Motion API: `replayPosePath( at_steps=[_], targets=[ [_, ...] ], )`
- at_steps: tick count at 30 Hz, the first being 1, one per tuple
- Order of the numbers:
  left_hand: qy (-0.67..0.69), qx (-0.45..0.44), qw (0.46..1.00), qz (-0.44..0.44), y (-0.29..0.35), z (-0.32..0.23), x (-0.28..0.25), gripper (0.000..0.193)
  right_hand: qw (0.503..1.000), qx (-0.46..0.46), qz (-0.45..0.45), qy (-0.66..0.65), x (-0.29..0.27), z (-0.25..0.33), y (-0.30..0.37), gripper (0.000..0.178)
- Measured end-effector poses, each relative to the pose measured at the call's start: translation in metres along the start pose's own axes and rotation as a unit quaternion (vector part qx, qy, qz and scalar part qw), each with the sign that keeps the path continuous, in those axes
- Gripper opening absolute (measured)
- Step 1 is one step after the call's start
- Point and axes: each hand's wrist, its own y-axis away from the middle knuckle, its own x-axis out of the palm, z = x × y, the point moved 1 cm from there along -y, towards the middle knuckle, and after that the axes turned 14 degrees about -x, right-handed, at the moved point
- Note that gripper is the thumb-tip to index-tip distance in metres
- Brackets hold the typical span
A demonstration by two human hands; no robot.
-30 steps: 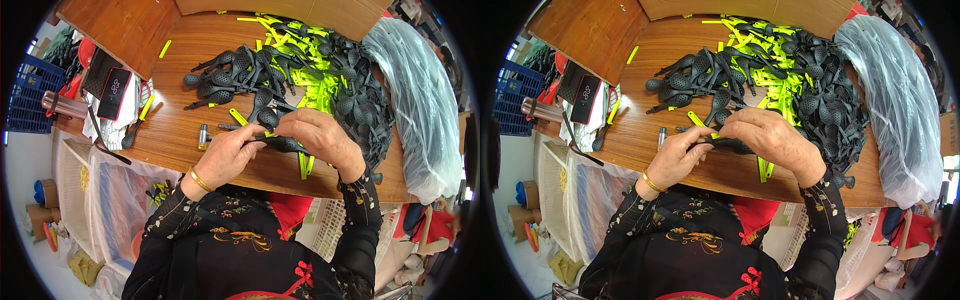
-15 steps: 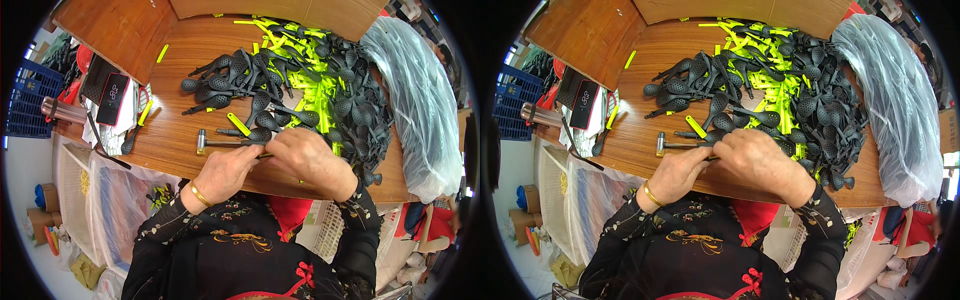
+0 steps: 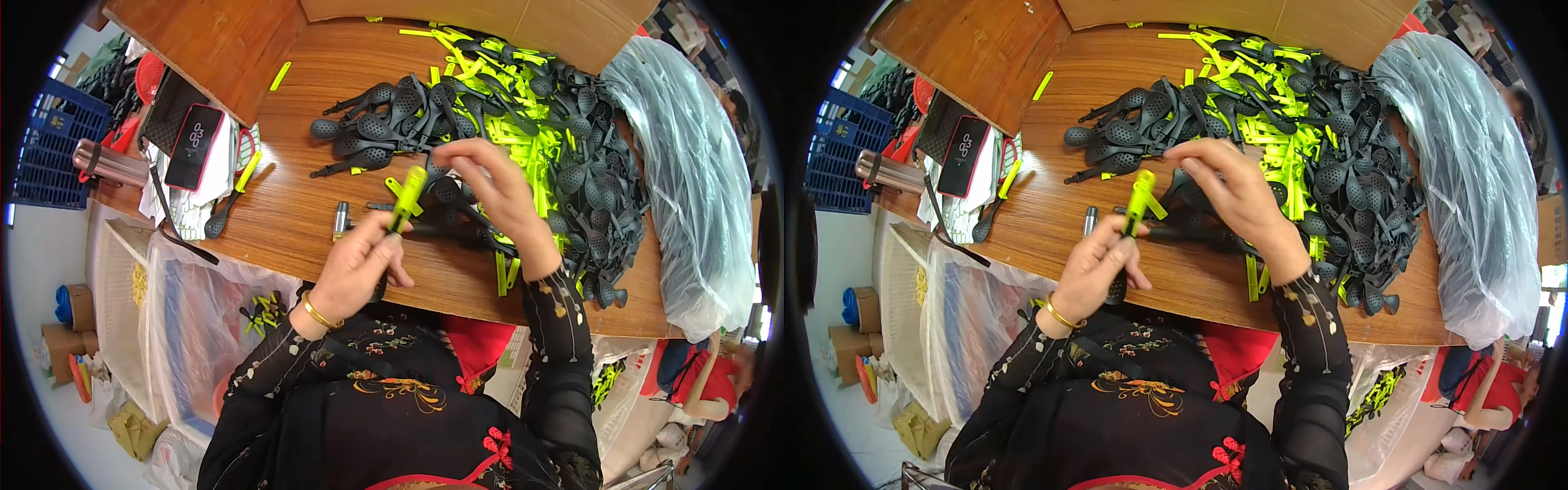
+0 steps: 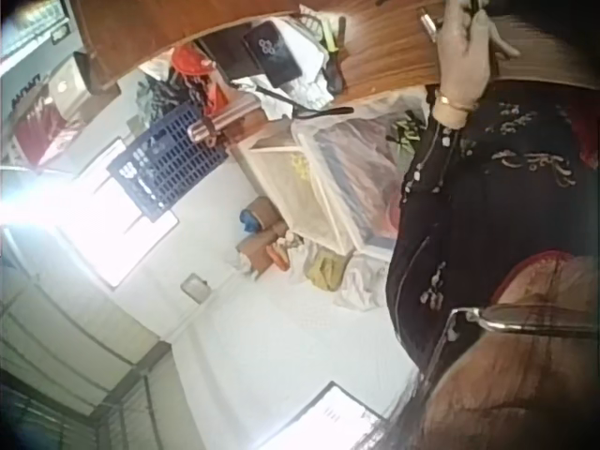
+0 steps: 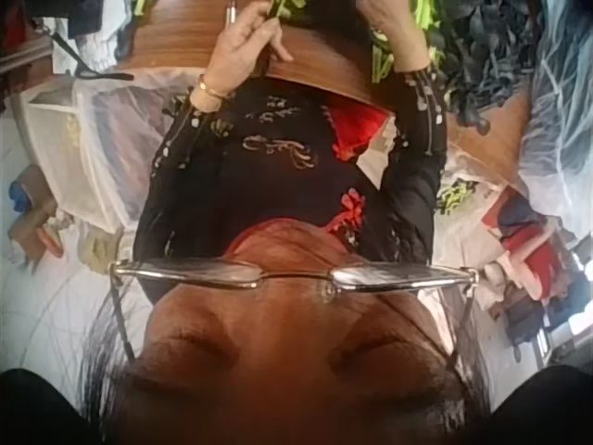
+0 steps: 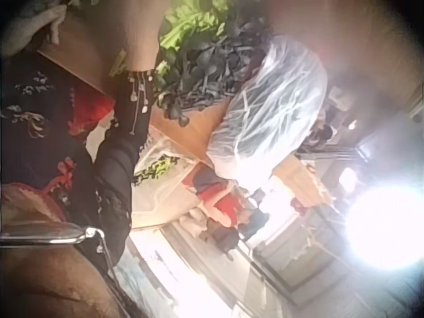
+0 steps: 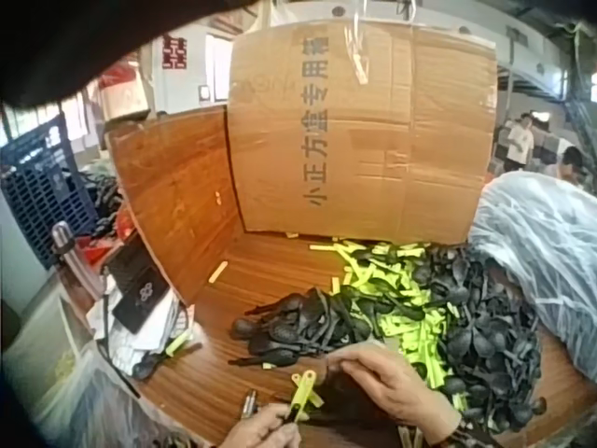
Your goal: Assembling black mesh components by inserting and hammering yellow plastic strips into them.
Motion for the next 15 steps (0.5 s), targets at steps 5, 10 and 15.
replayPosePath(
  at_steps=[5, 10, 15],
  targets=[
    [0.119, -0.022, 0.992, -0.022, 0.0, 0.005, -0.017, 0.03, 0.898, -0.241, 0.235, 0.284, 0.04, -0.016, -0.01, 0.028],
    [0.134, -0.028, 0.99, -0.035, -0.002, 0.005, -0.016, 0.034, 0.899, -0.247, 0.228, 0.281, 0.025, -0.029, -0.005, 0.024],
    [0.035, -0.047, 0.998, -0.035, -0.007, 0.007, -0.015, 0.029, 0.971, -0.114, 0.188, 0.092, -0.001, 0.028, -0.003, 0.036]
  ],
)
